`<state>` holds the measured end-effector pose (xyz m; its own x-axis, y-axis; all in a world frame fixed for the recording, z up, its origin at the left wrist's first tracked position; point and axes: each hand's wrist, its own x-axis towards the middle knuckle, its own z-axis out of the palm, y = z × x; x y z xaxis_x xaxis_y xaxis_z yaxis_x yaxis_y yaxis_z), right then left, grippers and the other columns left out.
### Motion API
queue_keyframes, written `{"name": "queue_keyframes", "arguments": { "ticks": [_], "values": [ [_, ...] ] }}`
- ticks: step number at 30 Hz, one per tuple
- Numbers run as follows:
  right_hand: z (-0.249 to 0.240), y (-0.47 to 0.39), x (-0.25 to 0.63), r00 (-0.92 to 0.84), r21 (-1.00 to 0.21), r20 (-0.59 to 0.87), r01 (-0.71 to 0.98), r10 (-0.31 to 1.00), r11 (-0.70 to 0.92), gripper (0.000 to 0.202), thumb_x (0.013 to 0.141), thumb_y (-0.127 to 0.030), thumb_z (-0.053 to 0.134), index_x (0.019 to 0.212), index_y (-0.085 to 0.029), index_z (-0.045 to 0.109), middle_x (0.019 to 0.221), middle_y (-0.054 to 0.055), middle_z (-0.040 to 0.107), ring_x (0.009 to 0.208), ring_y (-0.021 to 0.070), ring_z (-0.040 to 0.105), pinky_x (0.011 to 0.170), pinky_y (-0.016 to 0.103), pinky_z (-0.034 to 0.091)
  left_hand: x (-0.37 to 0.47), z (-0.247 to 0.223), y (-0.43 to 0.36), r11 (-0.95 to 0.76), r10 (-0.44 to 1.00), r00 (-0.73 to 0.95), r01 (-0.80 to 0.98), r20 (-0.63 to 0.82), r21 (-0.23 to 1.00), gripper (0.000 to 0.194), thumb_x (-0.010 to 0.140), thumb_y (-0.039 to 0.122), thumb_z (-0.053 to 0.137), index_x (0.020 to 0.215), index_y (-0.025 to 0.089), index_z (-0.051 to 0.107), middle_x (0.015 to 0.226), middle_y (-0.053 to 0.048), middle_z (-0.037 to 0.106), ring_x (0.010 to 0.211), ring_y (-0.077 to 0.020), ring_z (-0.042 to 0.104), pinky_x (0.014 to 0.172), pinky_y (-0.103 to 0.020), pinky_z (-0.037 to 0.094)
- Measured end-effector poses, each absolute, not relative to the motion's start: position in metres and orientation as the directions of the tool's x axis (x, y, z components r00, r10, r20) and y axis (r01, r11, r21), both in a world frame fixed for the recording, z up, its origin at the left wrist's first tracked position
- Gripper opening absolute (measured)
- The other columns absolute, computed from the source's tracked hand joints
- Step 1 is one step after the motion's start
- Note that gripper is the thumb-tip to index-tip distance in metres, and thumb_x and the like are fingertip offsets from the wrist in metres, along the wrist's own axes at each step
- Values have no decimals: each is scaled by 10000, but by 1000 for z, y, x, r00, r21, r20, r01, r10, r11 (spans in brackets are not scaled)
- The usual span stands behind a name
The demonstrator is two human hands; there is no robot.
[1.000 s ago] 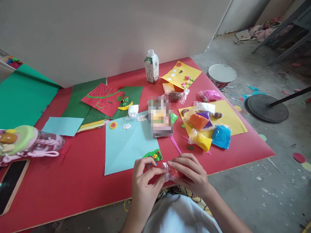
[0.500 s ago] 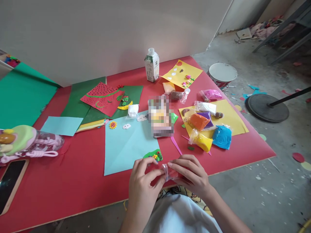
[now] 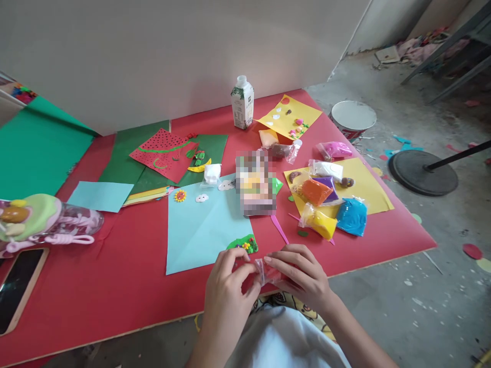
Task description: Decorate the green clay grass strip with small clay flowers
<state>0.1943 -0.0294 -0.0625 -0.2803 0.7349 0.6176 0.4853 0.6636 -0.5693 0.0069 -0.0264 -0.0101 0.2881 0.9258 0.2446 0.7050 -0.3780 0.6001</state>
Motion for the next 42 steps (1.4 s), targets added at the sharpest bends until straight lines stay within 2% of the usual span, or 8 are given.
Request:
{"name": "queue_keyframes", "arguments": {
  "ticks": [6,15,24,28,32,37,42],
  "values": [
    [-62,-27,195,-229,-571,635,505,738,647,390,946,-201,572,1336,-197,569,984,91,700,922,208,572,782,360,546,9,-13,-31,-331,943,192,652,273,683,118,890,124,586,898,220,653,917,-23,555,831,-138,596,732,-244,519],
    [-57,-26,195,-226,-575,637,498,737,649,395,966,-240,538,1359,-205,560,959,86,709,882,202,590,755,349,554,9,-13,-26,-323,946,227,595,231,737,130,828,98,629,826,216,683,881,-21,573,781,-137,611,688,-239,542],
    [-59,-26,196,-221,-594,625,487,749,640,390,962,-288,552,1345,-219,572,954,87,710,882,208,592,750,364,562,8,-6,-22,-252,945,320,567,72,784,172,787,51,533,817,207,599,929,-33,549,848,-148,623,736,-245,538],
    [-60,-26,196,-210,-594,630,491,748,637,366,953,-243,566,1315,-199,589,965,91,703,903,207,589,773,362,557,1,-4,-23,-153,959,282,507,4,848,106,869,137,543,843,221,602,966,-38,531,952,-154,612,802,-235,531],
    [-60,-26,196,-200,-588,638,497,744,638,366,944,-233,578,1308,-193,590,962,92,698,910,208,588,767,357,557,-5,-4,-25,-117,985,169,497,37,860,95,922,244,572,871,236,652,979,-43,532,1004,-161,599,815,-228,526],
    [-61,-26,196,-206,-583,643,493,738,646,376,954,-236,565,1328,-203,577,966,91,700,903,206,593,769,365,557,0,-4,-24,-290,950,264,549,166,784,140,890,154,595,928,243,696,923,-29,571,830,-131,617,744,-229,536],
    [-61,-26,196,-201,-585,644,491,738,645,392,956,-262,562,1344,-211,574,964,92,710,881,208,608,760,370,562,5,-6,-23,-315,943,282,589,175,744,139,835,104,624,860,225,688,887,-31,592,820,-155,629,723,-259,554]
  ]
}}
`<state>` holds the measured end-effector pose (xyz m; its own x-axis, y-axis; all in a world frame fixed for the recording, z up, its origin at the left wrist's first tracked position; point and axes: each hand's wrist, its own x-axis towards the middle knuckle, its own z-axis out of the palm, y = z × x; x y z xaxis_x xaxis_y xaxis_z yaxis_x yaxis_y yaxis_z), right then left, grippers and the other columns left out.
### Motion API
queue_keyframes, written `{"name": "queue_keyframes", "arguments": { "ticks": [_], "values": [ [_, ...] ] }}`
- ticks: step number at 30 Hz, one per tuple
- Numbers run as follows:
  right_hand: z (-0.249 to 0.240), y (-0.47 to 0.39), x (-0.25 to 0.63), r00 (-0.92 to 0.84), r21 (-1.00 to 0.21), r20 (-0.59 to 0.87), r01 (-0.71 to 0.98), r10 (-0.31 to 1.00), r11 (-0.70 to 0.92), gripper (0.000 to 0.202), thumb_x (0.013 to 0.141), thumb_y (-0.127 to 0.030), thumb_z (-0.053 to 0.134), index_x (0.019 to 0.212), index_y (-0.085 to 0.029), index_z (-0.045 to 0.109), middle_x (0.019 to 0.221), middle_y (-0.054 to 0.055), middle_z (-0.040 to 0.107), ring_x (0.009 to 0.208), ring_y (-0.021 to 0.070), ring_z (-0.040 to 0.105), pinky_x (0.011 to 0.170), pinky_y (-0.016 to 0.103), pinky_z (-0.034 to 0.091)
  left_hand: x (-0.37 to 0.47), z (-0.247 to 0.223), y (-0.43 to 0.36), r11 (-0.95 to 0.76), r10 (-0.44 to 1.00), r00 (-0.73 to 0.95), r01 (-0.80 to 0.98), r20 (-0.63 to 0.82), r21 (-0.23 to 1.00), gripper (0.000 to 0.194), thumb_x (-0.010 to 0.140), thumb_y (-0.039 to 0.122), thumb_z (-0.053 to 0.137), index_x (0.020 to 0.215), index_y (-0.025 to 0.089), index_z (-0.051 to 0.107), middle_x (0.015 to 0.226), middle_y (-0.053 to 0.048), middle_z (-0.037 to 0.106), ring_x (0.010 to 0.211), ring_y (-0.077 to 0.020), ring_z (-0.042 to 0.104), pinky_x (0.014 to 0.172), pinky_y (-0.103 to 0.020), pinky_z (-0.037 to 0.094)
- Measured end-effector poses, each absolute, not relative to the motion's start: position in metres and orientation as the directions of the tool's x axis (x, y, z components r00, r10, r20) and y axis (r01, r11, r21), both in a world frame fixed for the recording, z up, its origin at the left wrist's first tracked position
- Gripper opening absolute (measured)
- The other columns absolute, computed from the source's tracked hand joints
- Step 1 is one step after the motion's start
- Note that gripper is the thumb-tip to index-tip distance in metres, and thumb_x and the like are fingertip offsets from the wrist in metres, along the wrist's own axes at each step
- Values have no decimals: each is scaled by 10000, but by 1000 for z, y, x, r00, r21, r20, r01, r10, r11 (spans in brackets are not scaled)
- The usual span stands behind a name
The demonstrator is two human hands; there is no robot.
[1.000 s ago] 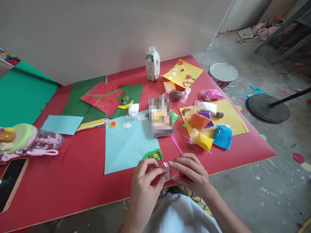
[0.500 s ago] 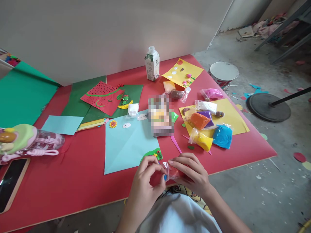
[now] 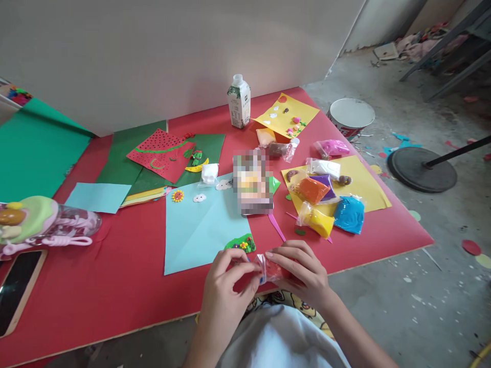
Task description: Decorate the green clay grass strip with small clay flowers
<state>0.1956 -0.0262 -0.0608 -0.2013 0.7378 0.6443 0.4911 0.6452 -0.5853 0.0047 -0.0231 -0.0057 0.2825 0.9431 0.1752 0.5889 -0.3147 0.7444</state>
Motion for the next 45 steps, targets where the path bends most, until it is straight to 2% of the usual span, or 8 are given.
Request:
{"name": "queue_keyframes", "arguments": {
  "ticks": [5,11,19,25,30,37,42,45],
  "values": [
    [-59,-26,195,-189,-594,641,492,744,637,391,954,-244,562,1345,-227,575,951,85,710,884,209,602,746,360,561,6,-5,-22,-343,934,297,598,197,725,165,819,72,578,828,216,657,881,-28,589,825,-156,630,730,-264,550],
    [-58,-24,195,-174,-593,642,505,747,627,394,950,-252,563,1343,-234,578,938,84,707,873,211,619,741,366,569,3,-3,-23,-221,970,207,528,128,820,117,853,138,575,827,223,650,905,-27,565,871,-150,628,769,-246,537],
    [-59,-25,196,-162,-607,630,508,760,611,404,939,-287,582,1339,-229,580,937,94,702,875,223,618,734,380,574,-3,-4,-26,-152,987,116,507,108,848,105,900,230,599,886,239,703,946,-47,595,934,-170,628,782,-255,546],
    [-58,-24,195,-141,-615,635,502,759,608,396,938,-296,581,1329,-237,589,926,95,700,862,225,619,720,383,576,-2,-8,-28,-84,995,76,399,59,913,69,883,228,633,855,229,696,923,-48,641,934,-174,645,800,-269,557],
    [-57,-23,195,-152,-611,640,493,753,619,385,942,-286,580,1321,-220,593,925,96,698,868,220,611,729,374,570,-1,-11,-26,-122,993,39,327,116,937,75,881,233,650,830,230,704,855,-35,651,884,-161,651,761,-253,558],
    [-57,-23,195,-170,-614,631,487,757,621,360,947,-280,571,1296,-197,600,944,101,695,890,217,594,745,372,565,0,-13,-23,-154,988,37,336,151,929,54,874,224,656,840,231,697,846,-31,653,882,-159,647,759,-249,558],
    [-58,-23,195,-175,-620,622,485,763,617,358,940,-268,582,1290,-195,605,950,99,696,894,216,595,754,366,564,5,-19,-23,-133,991,26,353,132,926,58,878,193,626,908,223,665,881,-20,660,890,-148,657,786,-240,556],
    [-59,-23,196,-176,-625,617,483,767,614,359,944,-274,576,1293,-193,603,958,100,693,900,216,592,764,368,560,8,-22,-24,-93,996,20,337,91,937,170,874,164,610,1031,224,636,903,-15,665,844,-135,660,782,-236,560]
  ]
}}
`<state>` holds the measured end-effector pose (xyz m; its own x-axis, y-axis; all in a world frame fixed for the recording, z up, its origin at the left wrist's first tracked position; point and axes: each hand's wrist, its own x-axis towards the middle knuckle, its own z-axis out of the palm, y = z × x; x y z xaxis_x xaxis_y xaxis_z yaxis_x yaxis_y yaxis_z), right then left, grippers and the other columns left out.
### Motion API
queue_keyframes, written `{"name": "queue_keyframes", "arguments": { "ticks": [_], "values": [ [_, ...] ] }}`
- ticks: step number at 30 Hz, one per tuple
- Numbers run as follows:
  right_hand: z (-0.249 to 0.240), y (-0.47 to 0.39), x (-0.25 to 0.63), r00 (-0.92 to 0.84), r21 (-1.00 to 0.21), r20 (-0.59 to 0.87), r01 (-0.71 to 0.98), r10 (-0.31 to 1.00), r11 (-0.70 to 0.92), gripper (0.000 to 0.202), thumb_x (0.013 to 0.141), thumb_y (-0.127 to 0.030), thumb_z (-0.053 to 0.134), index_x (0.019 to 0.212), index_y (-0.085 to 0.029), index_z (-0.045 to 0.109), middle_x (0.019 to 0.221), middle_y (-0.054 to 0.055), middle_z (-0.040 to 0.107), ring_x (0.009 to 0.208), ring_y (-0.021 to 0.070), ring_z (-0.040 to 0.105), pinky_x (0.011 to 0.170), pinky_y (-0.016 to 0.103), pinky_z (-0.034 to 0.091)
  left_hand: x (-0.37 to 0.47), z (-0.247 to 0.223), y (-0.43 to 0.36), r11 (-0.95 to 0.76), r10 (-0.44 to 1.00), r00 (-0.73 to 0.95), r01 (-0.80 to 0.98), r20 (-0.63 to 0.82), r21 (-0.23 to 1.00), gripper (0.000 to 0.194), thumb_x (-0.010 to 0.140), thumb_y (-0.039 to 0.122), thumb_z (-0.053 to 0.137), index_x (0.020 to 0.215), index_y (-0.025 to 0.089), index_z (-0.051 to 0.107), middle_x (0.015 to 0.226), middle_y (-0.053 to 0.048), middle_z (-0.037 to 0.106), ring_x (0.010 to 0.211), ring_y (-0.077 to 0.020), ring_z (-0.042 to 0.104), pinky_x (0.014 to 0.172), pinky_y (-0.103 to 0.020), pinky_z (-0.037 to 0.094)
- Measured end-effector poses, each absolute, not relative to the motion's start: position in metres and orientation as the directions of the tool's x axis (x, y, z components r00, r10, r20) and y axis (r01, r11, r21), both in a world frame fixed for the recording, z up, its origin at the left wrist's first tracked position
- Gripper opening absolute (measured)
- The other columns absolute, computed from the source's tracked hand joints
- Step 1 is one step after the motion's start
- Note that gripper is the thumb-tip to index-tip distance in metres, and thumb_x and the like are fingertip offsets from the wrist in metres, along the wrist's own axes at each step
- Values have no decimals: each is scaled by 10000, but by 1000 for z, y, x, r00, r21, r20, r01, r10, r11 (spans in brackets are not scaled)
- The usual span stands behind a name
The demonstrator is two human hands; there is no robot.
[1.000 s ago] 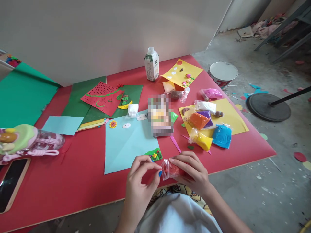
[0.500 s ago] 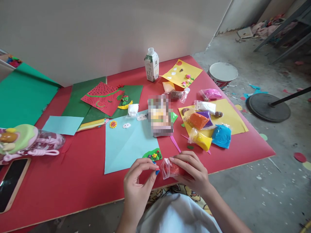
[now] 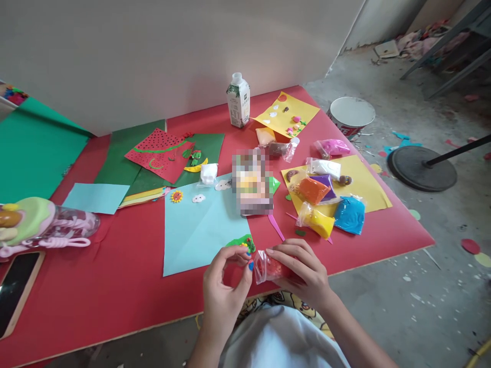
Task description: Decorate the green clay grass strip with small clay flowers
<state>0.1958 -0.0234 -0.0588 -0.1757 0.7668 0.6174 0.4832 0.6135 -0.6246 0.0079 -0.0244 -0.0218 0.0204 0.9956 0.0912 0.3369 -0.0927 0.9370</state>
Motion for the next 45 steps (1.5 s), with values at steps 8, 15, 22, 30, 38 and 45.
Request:
{"name": "queue_keyframes", "arguments": {
  "ticks": [8,15,22,30,38,45],
  "values": [
    [-60,-24,196,-186,-630,599,489,778,603,352,942,-276,585,1284,-193,597,968,95,686,912,213,576,781,368,553,8,-21,-21,-180,983,93,314,158,932,165,890,121,574,973,248,637,916,-2,625,907,-121,627,790,-195,534],
    [-60,-24,196,-191,-634,597,483,779,604,382,936,-261,588,1315,-204,581,976,98,688,911,221,589,772,378,557,7,-22,-20,-199,980,75,310,185,930,145,896,128,559,913,240,649,888,-9,604,894,-127,614,756,-192,527],
    [-61,-24,196,-197,-632,597,481,777,608,390,935,-262,592,1319,-200,578,978,100,688,909,220,588,775,379,556,9,-22,-20,-192,981,32,316,192,929,130,885,132,581,918,238,650,888,-1,634,884,-120,631,758,-182,532],
    [-61,-23,196,-195,-634,596,481,779,605,390,933,-279,595,1314,-195,586,967,100,688,908,219,586,776,373,555,8,-18,-22,-262,964,57,402,262,877,140,898,135,588,949,245,658,864,21,683,833,-98,654,752,-166,530],
    [-59,-23,196,-204,-629,590,491,781,603,368,941,-289,588,1295,-189,589,977,97,687,919,210,576,792,364,551,6,-19,-23,-224,972,21,365,232,904,140,882,140,618,933,250,687,845,12,692,809,-110,661,716,-175,547],
    [-59,-23,196,-198,-638,578,494,792,590,396,936,-269,592,1327,-214,575,970,92,694,906,214,588,775,371,562,2,-23,-22,-157,984,-35,284,174,946,140,860,155,659,924,257,731,869,-17,711,861,-135,677,733,-193,575]
  ]
}}
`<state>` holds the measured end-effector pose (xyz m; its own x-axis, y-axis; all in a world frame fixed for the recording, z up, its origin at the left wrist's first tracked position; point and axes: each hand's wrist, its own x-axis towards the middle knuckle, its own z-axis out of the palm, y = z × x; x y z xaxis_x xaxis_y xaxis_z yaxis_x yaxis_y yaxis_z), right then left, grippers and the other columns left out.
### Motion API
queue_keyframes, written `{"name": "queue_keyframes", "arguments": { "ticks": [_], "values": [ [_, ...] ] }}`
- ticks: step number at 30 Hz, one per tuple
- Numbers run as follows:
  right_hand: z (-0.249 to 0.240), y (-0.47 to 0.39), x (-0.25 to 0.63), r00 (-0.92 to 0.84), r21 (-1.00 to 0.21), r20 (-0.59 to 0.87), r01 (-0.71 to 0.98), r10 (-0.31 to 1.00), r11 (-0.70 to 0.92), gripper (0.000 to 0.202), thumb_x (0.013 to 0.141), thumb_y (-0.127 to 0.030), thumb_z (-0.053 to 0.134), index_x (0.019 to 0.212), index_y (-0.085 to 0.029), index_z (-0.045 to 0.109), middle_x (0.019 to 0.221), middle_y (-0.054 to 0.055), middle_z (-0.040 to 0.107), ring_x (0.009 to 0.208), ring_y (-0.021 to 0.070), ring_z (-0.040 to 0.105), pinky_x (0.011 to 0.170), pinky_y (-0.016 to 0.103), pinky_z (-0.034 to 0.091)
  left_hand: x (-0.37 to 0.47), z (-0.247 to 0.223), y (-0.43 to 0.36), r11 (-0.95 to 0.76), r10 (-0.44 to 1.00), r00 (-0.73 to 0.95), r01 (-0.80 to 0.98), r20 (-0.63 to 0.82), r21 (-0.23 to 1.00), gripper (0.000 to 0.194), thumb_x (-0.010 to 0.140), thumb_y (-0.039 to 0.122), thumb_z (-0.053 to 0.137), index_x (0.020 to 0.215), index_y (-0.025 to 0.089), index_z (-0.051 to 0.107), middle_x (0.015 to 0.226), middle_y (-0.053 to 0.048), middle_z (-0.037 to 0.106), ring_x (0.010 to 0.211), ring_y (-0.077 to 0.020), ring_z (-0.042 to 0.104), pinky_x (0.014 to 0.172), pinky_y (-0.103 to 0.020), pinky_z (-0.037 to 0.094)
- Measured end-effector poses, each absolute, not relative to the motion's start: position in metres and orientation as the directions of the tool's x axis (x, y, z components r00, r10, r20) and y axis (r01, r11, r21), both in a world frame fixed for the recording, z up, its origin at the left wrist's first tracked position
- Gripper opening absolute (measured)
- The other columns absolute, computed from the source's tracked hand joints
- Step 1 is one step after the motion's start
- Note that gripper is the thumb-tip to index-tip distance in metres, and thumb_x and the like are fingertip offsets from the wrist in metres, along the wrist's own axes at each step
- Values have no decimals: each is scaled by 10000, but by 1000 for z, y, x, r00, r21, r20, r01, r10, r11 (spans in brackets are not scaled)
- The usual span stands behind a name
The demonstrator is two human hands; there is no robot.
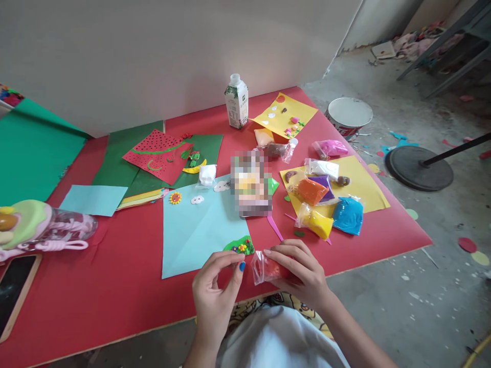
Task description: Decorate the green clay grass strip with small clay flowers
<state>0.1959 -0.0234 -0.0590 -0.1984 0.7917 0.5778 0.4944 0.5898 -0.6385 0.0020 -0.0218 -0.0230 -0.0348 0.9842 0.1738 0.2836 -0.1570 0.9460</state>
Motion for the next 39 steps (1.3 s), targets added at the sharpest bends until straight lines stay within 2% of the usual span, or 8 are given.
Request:
{"name": "queue_keyframes", "arguments": {
  "ticks": [5,17,21,26,33,39],
  "values": [
    [-59,-23,196,-190,-637,581,498,791,588,412,933,-270,594,1342,-224,570,964,89,698,894,215,593,765,373,567,0,-22,-22,-132,988,-43,257,147,957,131,853,198,684,958,238,753,890,-54,725,864,-168,686,717,-242,596],
    [-59,-24,196,-199,-642,572,496,796,585,391,934,-271,593,1320,-211,586,978,92,690,913,217,586,784,370,562,1,-19,-18,-185,978,-32,317,206,930,27,832,198,710,816,218,719,735,-12,705,696,-146,665,624,-235,558],
    [-60,-24,196,-204,-641,571,495,796,587,370,937,-276,589,1299,-204,599,978,94,689,914,216,588,786,368,562,0,-19,-18,-208,972,-24,370,233,905,48,835,212,713,791,216,695,693,1,675,650,-135,631,593,-232,526],
    [-60,-23,196,-206,-633,572,505,794,587,367,954,-292,563,1313,-218,583,973,93,690,906,216,595,773,379,567,-4,-21,-19,-186,977,-21,416,214,890,166,840,265,714,706,203,639,614,28,607,537,-103,568,516,-211,488],
    [-60,-23,195,-203,-627,581,506,788,593,396,940,-279,582,1331,-215,577,972,96,697,897,218,605,773,382,571,-4,-21,-16,-267,956,31,501,291,823,44,845,196,688,810,223,695,741,-1,706,705,-142,676,664,-239,566],
    [-59,-23,194,-200,-623,583,512,788,591,408,938,-287,585,1342,-227,572,966,92,701,886,216,616,770,381,574,-7,-23,-20,-227,970,37,472,239,852,152,894,188,627,977,243,742,904,-22,768,813,-167,737,733,-251,616]
  ]
}}
